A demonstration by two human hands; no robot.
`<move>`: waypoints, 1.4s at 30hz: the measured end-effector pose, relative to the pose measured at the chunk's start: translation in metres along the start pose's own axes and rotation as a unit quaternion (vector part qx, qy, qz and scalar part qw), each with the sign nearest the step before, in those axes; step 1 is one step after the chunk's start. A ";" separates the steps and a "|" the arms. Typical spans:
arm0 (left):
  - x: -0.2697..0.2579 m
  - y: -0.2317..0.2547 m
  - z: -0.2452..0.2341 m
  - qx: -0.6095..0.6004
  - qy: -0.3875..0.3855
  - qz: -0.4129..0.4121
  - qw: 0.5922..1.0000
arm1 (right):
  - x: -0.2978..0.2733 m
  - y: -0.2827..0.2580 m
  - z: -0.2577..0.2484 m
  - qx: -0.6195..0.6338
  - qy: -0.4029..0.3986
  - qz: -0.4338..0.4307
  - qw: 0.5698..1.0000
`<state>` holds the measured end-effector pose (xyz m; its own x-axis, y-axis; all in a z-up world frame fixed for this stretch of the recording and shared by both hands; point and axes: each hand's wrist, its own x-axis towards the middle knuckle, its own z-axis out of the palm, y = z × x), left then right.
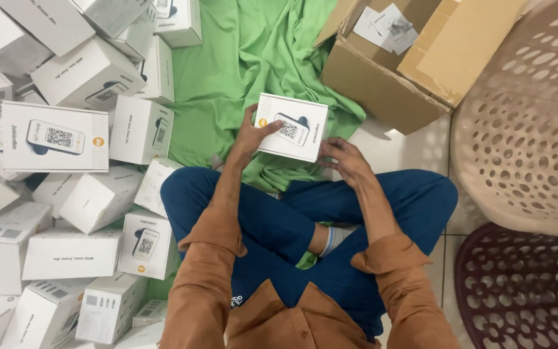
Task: The person unboxes multiple small electronic product boxes and sorts the contents.
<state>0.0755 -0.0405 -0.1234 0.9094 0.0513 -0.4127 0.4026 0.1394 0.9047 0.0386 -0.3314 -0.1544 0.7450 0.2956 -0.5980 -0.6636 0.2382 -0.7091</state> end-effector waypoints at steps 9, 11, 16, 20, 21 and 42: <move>0.033 0.012 -0.022 0.184 -0.074 -0.003 0.980 | -0.086 -0.023 0.042 0.044 0.039 -0.118 0.991; 0.033 0.016 -0.021 0.173 -0.109 0.000 0.979 | -0.101 -0.022 0.041 0.079 0.015 -0.135 0.988; 0.038 0.016 -0.009 0.290 -0.202 -0.023 0.935 | -0.098 -0.010 0.012 0.074 -0.201 -0.155 0.964; 0.036 -0.010 -0.003 0.314 -0.214 -0.082 0.921 | -0.095 -0.061 0.043 -0.436 -0.133 -0.315 0.832; 0.026 -0.001 -0.001 0.235 -0.223 -0.101 0.941 | -0.088 -0.061 0.049 -0.600 -0.056 -0.220 0.767; -0.062 0.072 0.042 0.240 0.222 0.382 0.864 | -0.070 -0.010 0.097 -0.757 0.156 -0.115 0.624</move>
<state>0.0526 -0.0756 -0.0287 0.8420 0.3362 0.4220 -0.2048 -0.5245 0.8264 -0.0137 -0.2650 -0.0694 0.9422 0.1637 -0.2923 0.1110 -0.9757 -0.1887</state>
